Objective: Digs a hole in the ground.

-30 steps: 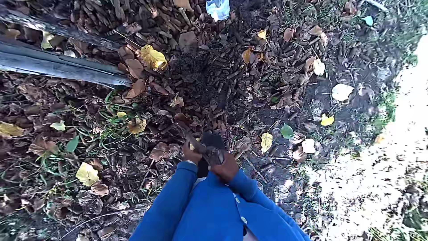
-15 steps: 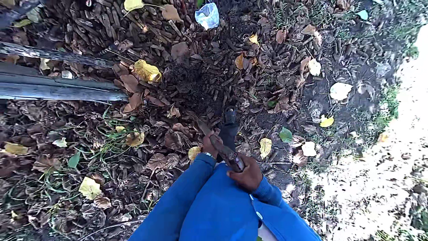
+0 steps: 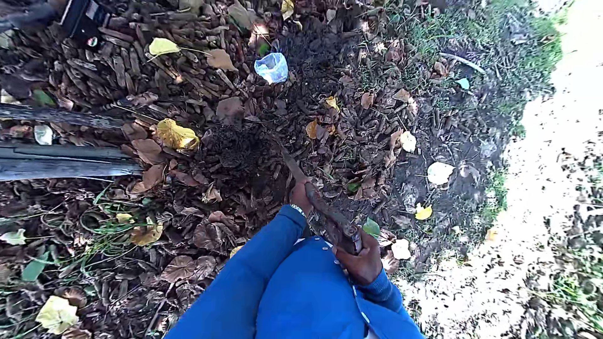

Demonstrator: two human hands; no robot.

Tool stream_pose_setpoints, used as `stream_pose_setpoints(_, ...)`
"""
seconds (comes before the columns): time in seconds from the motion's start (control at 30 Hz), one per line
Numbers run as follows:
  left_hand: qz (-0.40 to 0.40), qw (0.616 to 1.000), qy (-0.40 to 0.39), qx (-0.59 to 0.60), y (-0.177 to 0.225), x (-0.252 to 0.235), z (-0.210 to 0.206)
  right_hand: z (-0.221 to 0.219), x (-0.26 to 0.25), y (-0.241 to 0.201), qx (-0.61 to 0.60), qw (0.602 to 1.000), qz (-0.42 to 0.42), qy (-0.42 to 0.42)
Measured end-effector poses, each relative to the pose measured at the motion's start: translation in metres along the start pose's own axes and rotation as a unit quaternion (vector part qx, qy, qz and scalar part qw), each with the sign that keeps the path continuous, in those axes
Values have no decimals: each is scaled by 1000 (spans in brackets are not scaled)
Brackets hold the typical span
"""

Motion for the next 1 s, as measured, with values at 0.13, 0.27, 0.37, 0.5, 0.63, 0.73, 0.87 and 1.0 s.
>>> stream_pose_setpoints(0.13,31,997,-15,-64,6,-22,-47,18,-24,1,32,999,3,13)
stream_pose_setpoints(0.27,101,986,24,-133,0,-55,-80,46,-65,25,162,987,-20,7)
stream_pose_setpoints(0.37,75,936,40,-341,11,-61,-101,83,-94,48,88,987,-98,88)
stream_pose_setpoints(0.5,-99,793,44,-600,53,-89,-145,167,-154,51,53,980,-147,122)
stream_pose_setpoints(0.63,-199,646,83,-732,88,-130,-214,247,-250,45,190,972,-138,1)
stream_pose_setpoints(0.73,-221,568,57,-791,100,-177,-281,280,-331,36,274,954,-86,-89)
stream_pose_setpoints(0.87,-174,547,17,-818,116,-247,-355,310,-425,26,353,930,-21,-103)
stream_pose_setpoints(1.0,-149,502,-75,-848,109,-294,-418,361,-473,28,354,934,-26,-26)
Point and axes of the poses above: each hand's wrist, its own x-axis away from the middle knuckle, its own z-axis out of the back of the hand, y = z × x, the point moved 10 cm from there along -x, towards the middle knuckle, and after that the axes turned 13 degrees about z, right-handed, at the moved point
